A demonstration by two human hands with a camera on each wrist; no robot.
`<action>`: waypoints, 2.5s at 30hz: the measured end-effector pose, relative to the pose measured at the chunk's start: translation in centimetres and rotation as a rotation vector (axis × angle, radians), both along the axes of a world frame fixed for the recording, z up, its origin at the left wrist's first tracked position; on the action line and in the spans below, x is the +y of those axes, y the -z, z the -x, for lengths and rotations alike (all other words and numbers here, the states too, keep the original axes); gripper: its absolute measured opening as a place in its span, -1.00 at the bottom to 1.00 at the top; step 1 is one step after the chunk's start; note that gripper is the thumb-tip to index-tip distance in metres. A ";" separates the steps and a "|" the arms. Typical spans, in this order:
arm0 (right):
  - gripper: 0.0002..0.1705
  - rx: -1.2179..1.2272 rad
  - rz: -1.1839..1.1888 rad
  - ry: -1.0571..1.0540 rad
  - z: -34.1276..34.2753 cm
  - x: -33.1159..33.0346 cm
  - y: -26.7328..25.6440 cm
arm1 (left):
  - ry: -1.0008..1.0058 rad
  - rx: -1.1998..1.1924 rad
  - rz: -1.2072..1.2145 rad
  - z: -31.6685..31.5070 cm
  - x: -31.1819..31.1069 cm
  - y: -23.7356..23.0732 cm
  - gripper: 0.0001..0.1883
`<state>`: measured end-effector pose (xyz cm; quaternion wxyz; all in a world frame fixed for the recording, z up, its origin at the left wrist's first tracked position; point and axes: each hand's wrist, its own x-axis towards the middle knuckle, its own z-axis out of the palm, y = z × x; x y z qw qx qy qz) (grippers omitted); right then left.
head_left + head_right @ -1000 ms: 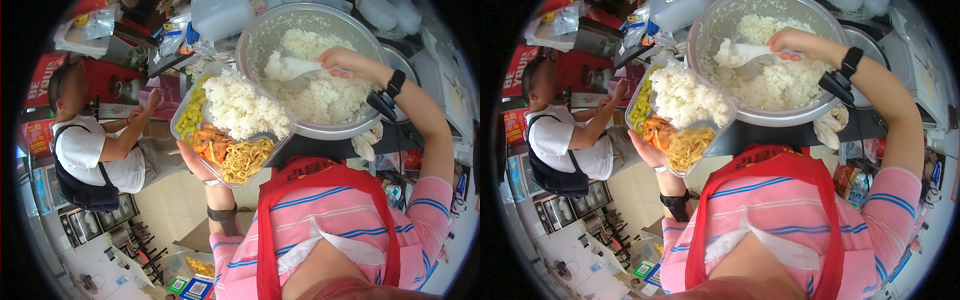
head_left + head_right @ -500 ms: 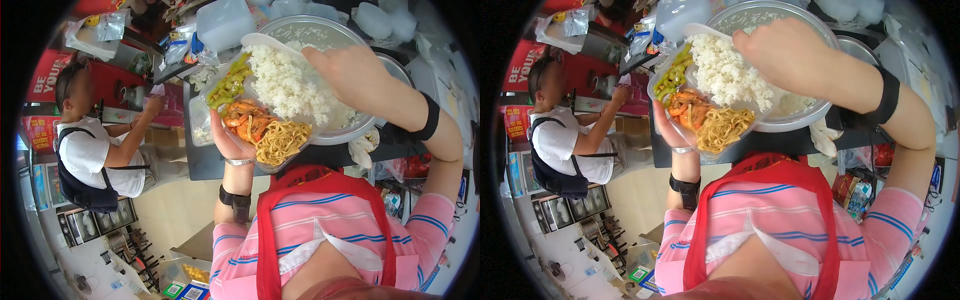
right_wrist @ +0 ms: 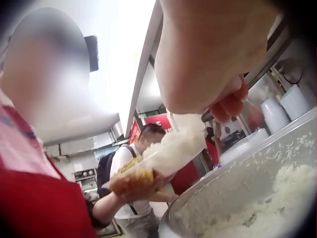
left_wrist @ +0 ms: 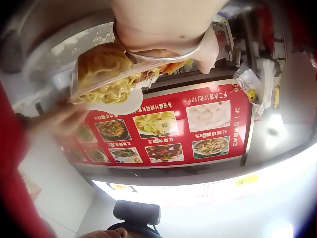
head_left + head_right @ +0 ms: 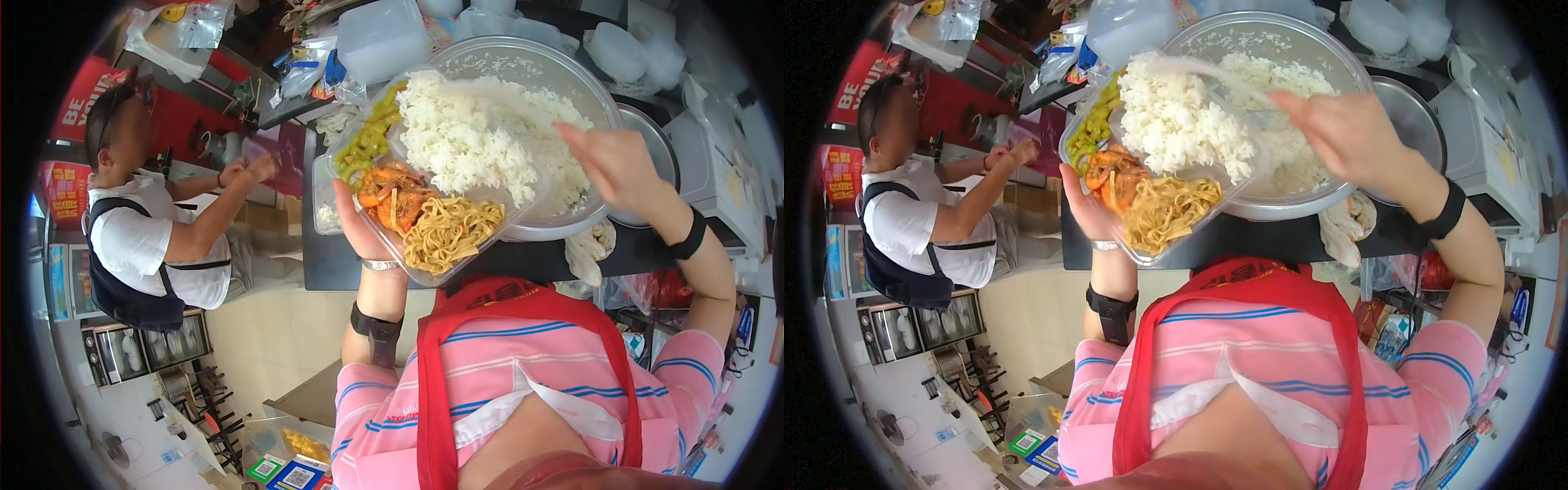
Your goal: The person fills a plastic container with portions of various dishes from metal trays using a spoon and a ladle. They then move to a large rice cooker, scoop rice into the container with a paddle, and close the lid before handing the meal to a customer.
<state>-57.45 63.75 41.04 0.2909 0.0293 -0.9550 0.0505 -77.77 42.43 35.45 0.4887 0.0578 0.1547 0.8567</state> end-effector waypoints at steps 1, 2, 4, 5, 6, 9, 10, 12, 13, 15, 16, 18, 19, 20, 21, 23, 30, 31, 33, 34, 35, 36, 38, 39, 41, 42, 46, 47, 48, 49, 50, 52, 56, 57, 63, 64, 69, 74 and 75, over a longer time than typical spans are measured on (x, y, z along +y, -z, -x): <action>-0.47 -0.056 -0.055 -0.044 -0.2 -0.9 -0.4 | -0.002 -0.001 0.001 0.0 0.0 -0.1 -0.32; -0.48 -0.112 -0.110 -0.085 -0.1 -1.4 -0.8 | 0.001 -0.005 -0.008 0.0 0.1 -0.2 -0.32; -0.48 -0.120 -0.148 -0.100 0.3 -1.9 -1.2 | 0.009 -0.007 -0.015 0.0 0.2 -0.4 -0.32; -0.47 -0.127 -0.190 -0.116 0.4 -2.1 -1.5 | 0.008 0.005 -0.012 0.0 0.2 -0.4 -0.32; -0.47 -0.125 -0.190 -0.113 0.5 -1.8 -2.0 | 0.006 0.016 -0.008 0.0 0.2 -0.4 -0.32; -0.45 -0.049 -0.209 -0.088 1.6 -0.3 -2.7 | -0.032 -0.015 0.024 0.1 0.0 -0.7 -0.32; -0.46 -0.043 -0.222 -0.058 2.2 0.0 -2.5 | -0.035 -0.017 0.026 0.2 0.0 -0.6 -0.32; -0.46 -0.039 -0.234 -0.029 2.9 0.1 -1.8 | 0.009 -0.029 0.029 0.5 -0.1 -0.1 -0.33; -0.47 -0.072 -0.214 -0.066 3.1 -0.1 -1.2 | 0.008 -0.031 0.032 0.6 -0.2 0.0 -0.33; -0.47 -0.106 -0.190 -0.105 3.2 0.0 -1.1 | 0.022 0.002 0.005 0.7 -0.3 0.3 -0.33; -0.47 -0.088 -0.194 -0.113 3.2 0.2 -1.8 | 0.019 0.000 0.007 0.7 -0.4 0.2 -0.33; -0.48 -0.070 -0.198 -0.129 3.3 0.2 -2.4 | -0.039 -0.046 0.058 0.7 -0.8 -0.1 -0.32; -0.50 -0.113 -0.225 -0.153 3.0 -0.2 -2.5 | -0.048 -0.051 0.057 0.9 -1.0 0.2 -0.32; -0.53 -0.152 -0.250 -0.174 2.2 -0.2 -2.3 | -0.029 -0.022 0.029 0.8 -1.1 0.8 -0.32; -0.53 -0.153 -0.244 -0.178 2.0 0.1 -2.3 | -0.005 0.007 0.003 0.9 -1.2 1.3 -0.32; -0.59 -0.169 -0.188 -0.062 1.8 0.8 -2.5 | -0.031 -0.014 0.020 0.9 -1.5 1.4 -0.33; -0.71 -0.504 0.117 0.272 6.7 6.1 3.0 | -0.273 0.103 0.230 3.5 -6.7 1.5 -0.38; -0.71 -0.504 0.151 0.250 7.7 7.2 5.3 | -0.276 0.132 0.217 3.7 -7.3 1.5 -0.38; -0.68 -0.591 0.235 0.315 10.3 7.7 7.9 | -0.341 0.160 0.256 4.1 -8.1 2.0 -0.39; -0.66 -0.700 0.375 0.357 11.6 6.9 7.9 | -0.341 0.159 0.258 4.3 -8.4 2.2 -0.39; -0.64 -0.808 0.514 0.397 12.7 6.0 7.8 | -0.360 0.176 0.254 4.4 -8.8 2.3 -0.38; -0.64 -0.810 0.512 0.394 13.4 5.4 8.1 | -0.381 0.192 0.250 4.5 -9.1 2.5 -0.37; -0.73 -0.799 0.959 0.357 14.4 4.4 9.2 | -0.404 0.163 0.243 4.6 -9.4 2.8 -0.37; -0.73 -0.804 0.956 0.350 14.6 4.0 9.3 | -0.398 0.147 0.235 4.5 -9.3 2.6 -0.37; -0.75 -0.737 1.409 0.385 14.5 3.3 9.4 | -0.393 0.129 0.230 4.7 -9.5 2.6 -0.37; -0.75 -0.739 1.408 0.384 14.4 3.2 9.3 | -0.365 0.158 0.206 4.9 -9.6 3.0 -0.38; -0.81 -0.706 1.804 0.304 12.3 3.7 9.0 | -0.397 0.163 0.247 4.5 -8.5 2.8 -0.39; -0.85 -0.711 1.922 0.256 11.5 3.9 9.1 | -0.340 0.145 0.170 4.4 -8.2 2.7 -0.39; -0.85 -0.713 1.919 0.251 10.8 4.1 9.0 | -0.345 0.148 0.168 4.2 -7.9 2.3 -0.39; -0.81 -0.667 1.946 0.203 10.0 4.3 8.7 | -0.322 0.148 0.157 3.9 -7.5 2.0 -0.38; -0.78 -0.622 1.972 0.153 9.3 4.4 8.3 | -0.300 0.149 0.147 3.7 -7.2 1.8 -0.38; -0.73 -0.573 1.939 0.133 7.9 4.7 6.2 | -0.309 0.126 0.149 3.4 -6.5 1.6 -0.37; -0.67 -0.527 1.588 0.038 5.8 3.8 -0.5 | -0.317 0.113 0.136 2.4 -4.5 0.7 -0.37; -0.67 -0.524 1.587 0.034 5.4 2.6 -2.1 | -0.357 0.101 0.153 2.1 -3.8 0.5 -0.36; -0.59 -0.134 -0.054 0.027 3.7 -4.5 -0.4 | -0.423 0.161 0.080 0.6 -0.7 0.9 -0.36; -0.54 -0.145 -0.225 0.037 3.2 -5.7 0.0 | -0.425 0.163 0.074 0.5 -0.6 1.0 -0.36; -0.39 -0.050 -0.372 0.022 1.5 -5.5 -1.4 | -0.441 0.155 0.054 -0.1 -1.0 0.9 -0.36; -0.45 -0.187 -0.243 -0.126 -0.3 -4.5 -1.9 | -0.466 0.132 0.095 -0.9 -2.4 1.7 -0.38; -0.45 -0.186 -0.243 -0.133 -0.6 -4.0 -2.2 | -0.478 0.139 0.120 -0.9 -2.8 2.0 -0.38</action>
